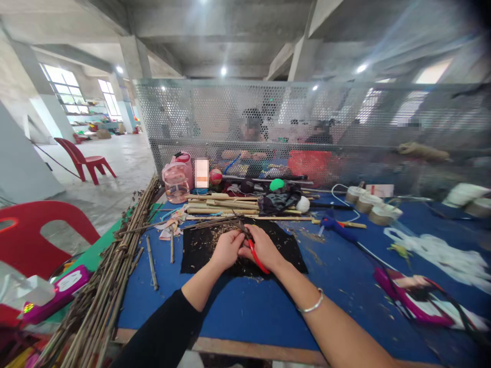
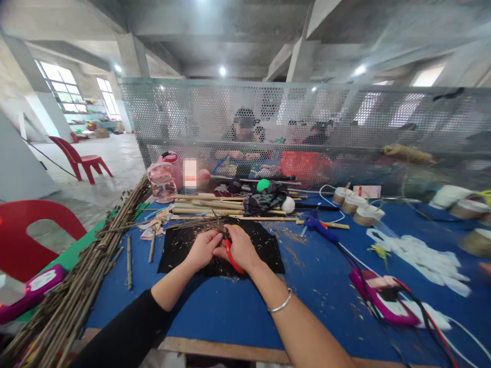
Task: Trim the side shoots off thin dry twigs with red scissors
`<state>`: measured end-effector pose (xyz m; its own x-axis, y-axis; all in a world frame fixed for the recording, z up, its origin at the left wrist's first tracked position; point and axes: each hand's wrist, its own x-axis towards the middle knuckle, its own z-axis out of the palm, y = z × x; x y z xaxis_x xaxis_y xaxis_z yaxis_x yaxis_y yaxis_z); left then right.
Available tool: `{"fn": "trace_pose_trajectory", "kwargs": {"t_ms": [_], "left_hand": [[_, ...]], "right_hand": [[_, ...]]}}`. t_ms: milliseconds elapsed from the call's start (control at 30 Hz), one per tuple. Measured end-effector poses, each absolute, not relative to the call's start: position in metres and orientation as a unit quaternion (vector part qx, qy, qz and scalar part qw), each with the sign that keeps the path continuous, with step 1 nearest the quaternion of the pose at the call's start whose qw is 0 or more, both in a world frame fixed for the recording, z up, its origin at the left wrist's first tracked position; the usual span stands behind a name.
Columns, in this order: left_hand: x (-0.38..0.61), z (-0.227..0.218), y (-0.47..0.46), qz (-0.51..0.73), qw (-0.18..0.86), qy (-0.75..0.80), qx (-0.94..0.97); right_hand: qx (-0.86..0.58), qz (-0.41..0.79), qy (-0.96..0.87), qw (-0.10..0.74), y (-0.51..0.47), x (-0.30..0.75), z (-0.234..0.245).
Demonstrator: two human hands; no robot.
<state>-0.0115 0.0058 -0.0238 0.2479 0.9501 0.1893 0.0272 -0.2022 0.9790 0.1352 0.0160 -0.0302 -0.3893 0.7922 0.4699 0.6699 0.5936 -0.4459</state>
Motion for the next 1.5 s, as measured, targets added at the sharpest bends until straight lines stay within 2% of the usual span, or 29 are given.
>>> {"fn": "trace_pose_trajectory", "kwargs": {"t_ms": [300, 633, 867, 1033, 1200, 1500], "left_hand": [[-0.012, -0.019, 0.001, 0.445, 0.479, 0.438, 0.617], [-0.012, -0.02, 0.004, 0.444, 0.493, 0.455, 0.594], [-0.011, -0.021, 0.006, 0.456, 0.539, 0.446, 0.55], [-0.012, -0.019, 0.011, 0.509, 0.591, 0.438, 0.448], [-0.013, -0.017, 0.011, 0.504, 0.616, 0.446, 0.41], [-0.014, -0.011, 0.005, 0.502, 0.627, 0.426, 0.417]], "right_hand": [[-0.458, 0.083, -0.834, 0.297, 0.012, 0.136, -0.014], [-0.505, 0.142, -0.812, 0.255, 0.007, 0.136, -0.006], [-0.523, 0.164, -0.789, 0.277, 0.009, 0.137, -0.01], [-0.552, 0.163, -0.726, 0.376, 0.02, 0.14, -0.005], [-0.522, 0.152, -0.776, 0.321, 0.017, 0.138, -0.013], [-0.495, 0.116, -0.801, 0.316, 0.013, 0.135, -0.019]]}}
